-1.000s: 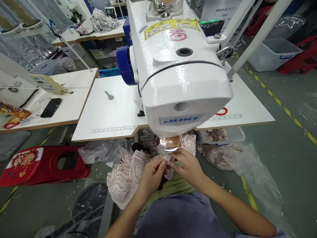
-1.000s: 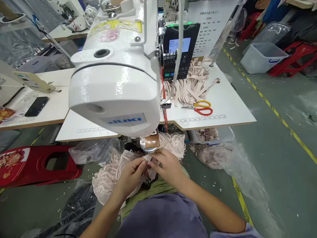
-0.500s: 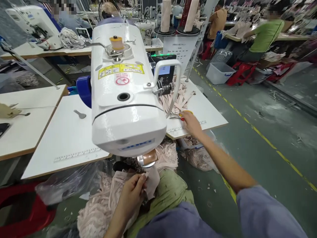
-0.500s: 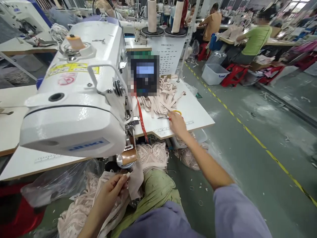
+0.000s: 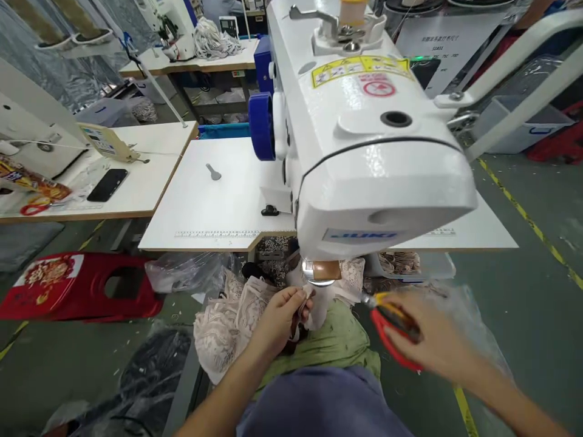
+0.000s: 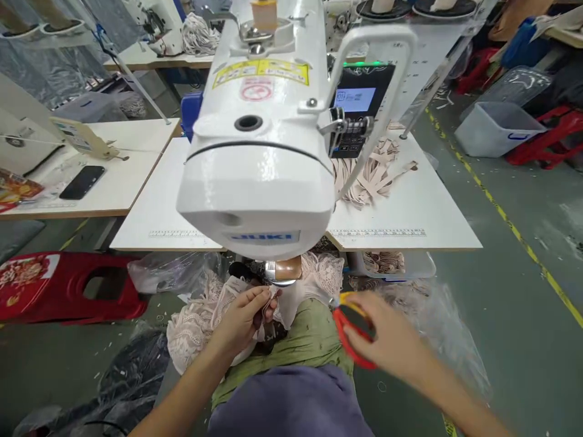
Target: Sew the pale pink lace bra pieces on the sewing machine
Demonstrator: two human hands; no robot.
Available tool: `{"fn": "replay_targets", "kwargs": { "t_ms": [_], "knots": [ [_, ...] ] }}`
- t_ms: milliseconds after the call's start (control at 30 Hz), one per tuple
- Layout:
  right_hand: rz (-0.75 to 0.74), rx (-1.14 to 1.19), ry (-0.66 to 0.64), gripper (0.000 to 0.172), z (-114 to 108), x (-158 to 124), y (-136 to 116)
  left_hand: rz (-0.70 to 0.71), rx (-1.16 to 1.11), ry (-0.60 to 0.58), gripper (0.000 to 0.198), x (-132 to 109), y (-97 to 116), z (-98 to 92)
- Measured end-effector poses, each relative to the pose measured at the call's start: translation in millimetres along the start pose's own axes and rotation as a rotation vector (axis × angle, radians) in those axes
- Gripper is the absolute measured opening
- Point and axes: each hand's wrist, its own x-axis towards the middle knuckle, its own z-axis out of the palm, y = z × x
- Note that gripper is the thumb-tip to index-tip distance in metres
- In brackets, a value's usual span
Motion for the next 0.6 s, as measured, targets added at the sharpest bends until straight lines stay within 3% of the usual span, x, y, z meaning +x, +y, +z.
{"fn": "replay_targets", "kwargs": {
  "t_ms": [100,200,433,600],
  "knots": [
    [-0.092,0.034,-0.006,0.029,22.8,-14.8,-31.6,0.007,0.031,-0.010,0.046,0.1,-0.7,1.3],
    [-0.120,0.030,0.034,0.029,34.1,-4.2,-45.1,0.019,0.090,-0.017,0.043,0.7,-3.0,1.7],
    [-0.191,0.066,-0.071,0.029,37.5,11.7,-37.3,0.050,0.196,-0.020,0.031,0.2,-5.6,-1.3],
    [-0.016,0.186,-0.074,0.024,29.5,0.1,-29.6,0.056,0.172,-0.025,0.031,-0.6,-3.8,-8.3]
  ]
}}
